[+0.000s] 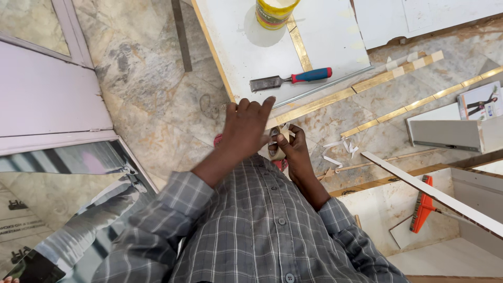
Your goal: The person applies masking tape along the edges of a wooden strip placed on a white surface. They repeatedly pull tape from a roll, press it onto the wood, and smooth it down by hand. A yellow bucket, putty knife, and other tools remain on the surface nearby.
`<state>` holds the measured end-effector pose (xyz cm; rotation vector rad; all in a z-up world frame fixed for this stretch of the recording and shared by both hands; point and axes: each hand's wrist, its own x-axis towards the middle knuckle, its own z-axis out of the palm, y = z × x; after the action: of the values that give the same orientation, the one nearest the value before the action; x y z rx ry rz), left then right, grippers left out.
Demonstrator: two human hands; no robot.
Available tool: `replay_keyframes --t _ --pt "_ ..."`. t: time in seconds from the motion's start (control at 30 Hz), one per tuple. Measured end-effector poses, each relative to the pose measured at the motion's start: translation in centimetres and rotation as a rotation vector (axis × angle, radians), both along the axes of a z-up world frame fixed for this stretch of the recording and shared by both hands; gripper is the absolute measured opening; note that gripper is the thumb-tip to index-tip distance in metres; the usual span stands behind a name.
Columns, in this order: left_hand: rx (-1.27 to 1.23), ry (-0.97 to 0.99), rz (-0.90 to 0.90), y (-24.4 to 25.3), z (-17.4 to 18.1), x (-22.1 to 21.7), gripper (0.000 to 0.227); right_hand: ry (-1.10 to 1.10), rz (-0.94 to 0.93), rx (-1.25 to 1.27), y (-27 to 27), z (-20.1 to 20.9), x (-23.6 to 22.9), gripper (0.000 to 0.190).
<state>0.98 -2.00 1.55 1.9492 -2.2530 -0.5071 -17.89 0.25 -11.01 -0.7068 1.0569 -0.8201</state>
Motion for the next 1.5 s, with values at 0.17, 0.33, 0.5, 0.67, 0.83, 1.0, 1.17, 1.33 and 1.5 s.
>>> replay_keyframes --t 0.17,0.33,0.5,0.67,0.83,1.0,1.17,1.33,1.5 --pt "0.383 0.579 0.066 -2.2 0.3 5.0 0.065 0.165 0.016 -0.051 -0.5 0.9 0.8 0.086" --pt "0.377 0.603 0.063 -3.6 -1.7 5.2 0.047 0.194 -0.023 -0.033 -0.9 1.4 1.7 0.082" --pt "0.286 0.574 -0.041 -4.2 -3.0 4.6 0.038 0.192 -0.051 0.020 -1.1 1.3 1.9 0.083" --pt "0.207 0.496 -0.089 -4.2 -2.7 4.4 0.029 0.202 -0.067 0.031 -1.2 1.0 1.9 0.081" --pt "0.238 0.336 -0.165 -4.4 -1.7 4.0 0.031 0.217 -0.070 -0.008 -1.0 1.0 1.9 0.075" --pt "0.295 0.337 -0.213 -4.8 -1.5 4.2 0.030 0.260 -0.030 -0.019 -0.8 1.0 1.7 0.068" --pt "0.283 0.491 -0.090 -4.0 -3.0 4.0 0.028 0.246 -0.031 -0.046 -1.0 0.8 1.8 0.068" --pt "0.306 0.538 0.019 -3.9 -4.5 3.4 0.031 0.224 -0.045 -0.022 -0.9 0.8 1.9 0.071" --pt "0.395 0.480 0.076 -5.3 -4.6 3.0 0.034 0.222 -0.072 -0.004 -1.1 0.7 2.0 0.073"
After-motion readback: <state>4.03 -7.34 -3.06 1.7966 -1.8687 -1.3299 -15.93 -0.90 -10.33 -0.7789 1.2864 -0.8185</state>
